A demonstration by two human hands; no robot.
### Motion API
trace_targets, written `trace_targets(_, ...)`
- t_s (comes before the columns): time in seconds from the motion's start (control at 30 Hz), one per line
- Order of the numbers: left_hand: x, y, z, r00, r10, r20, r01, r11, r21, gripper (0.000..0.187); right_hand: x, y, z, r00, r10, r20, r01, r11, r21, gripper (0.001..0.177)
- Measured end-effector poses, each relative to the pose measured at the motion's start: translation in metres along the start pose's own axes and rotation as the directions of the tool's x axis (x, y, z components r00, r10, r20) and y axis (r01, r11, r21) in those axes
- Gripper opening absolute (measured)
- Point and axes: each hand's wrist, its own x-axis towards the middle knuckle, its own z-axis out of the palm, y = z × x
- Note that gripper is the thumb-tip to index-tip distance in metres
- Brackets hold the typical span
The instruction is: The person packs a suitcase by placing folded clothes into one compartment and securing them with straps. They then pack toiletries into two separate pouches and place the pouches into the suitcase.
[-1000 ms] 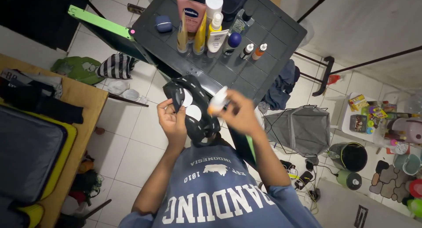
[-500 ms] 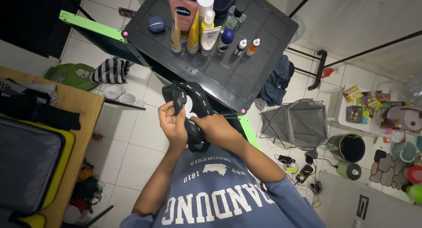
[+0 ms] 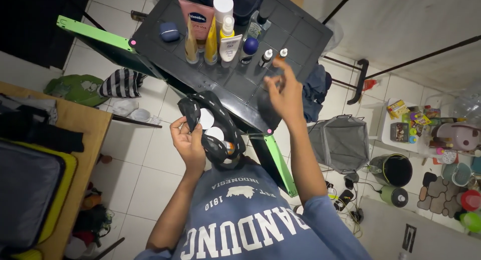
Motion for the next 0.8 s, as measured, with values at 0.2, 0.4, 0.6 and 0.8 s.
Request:
trace_targets(0.2, 0.002, -0.006, 0.006, 0.998, 0.013, -0.062, -0.012, 1.0, 0.024, 0.035, 0.053, 0.032, 0.022, 1.0, -0.027, -0.012, 0.025, 0.99, -0.138, 0.061)
trace_targets(0.4, 0.006, -0.008, 0.004, 0.995, -0.015, -0.098, 0.017, 1.0, 0.022, 0.035, 0.052, 0.03, 0.032, 0.973, 0.22, 0.063, -0.213, 0.971, -0.105, 0.03)
trace_targets(0.6, 0.01, -0.008, -0.001, 0.998, 0.0, -0.061, -0.001, 1.0, -0.012, 0.037, 0.007, -0.012, 0.011, 0.996, -0.069, 0.051, 0.073, 0.994, -0.079, 0.017)
trace_targets(0.8, 0.006, -0.01, -0.008, 0.999, -0.045, -0.009, 0.045, 0.998, 0.038, 0.037, -0.056, -0.072, 0.024, 0.921, 0.01, 0.389, -0.062, 0.991, 0.123, 0.021)
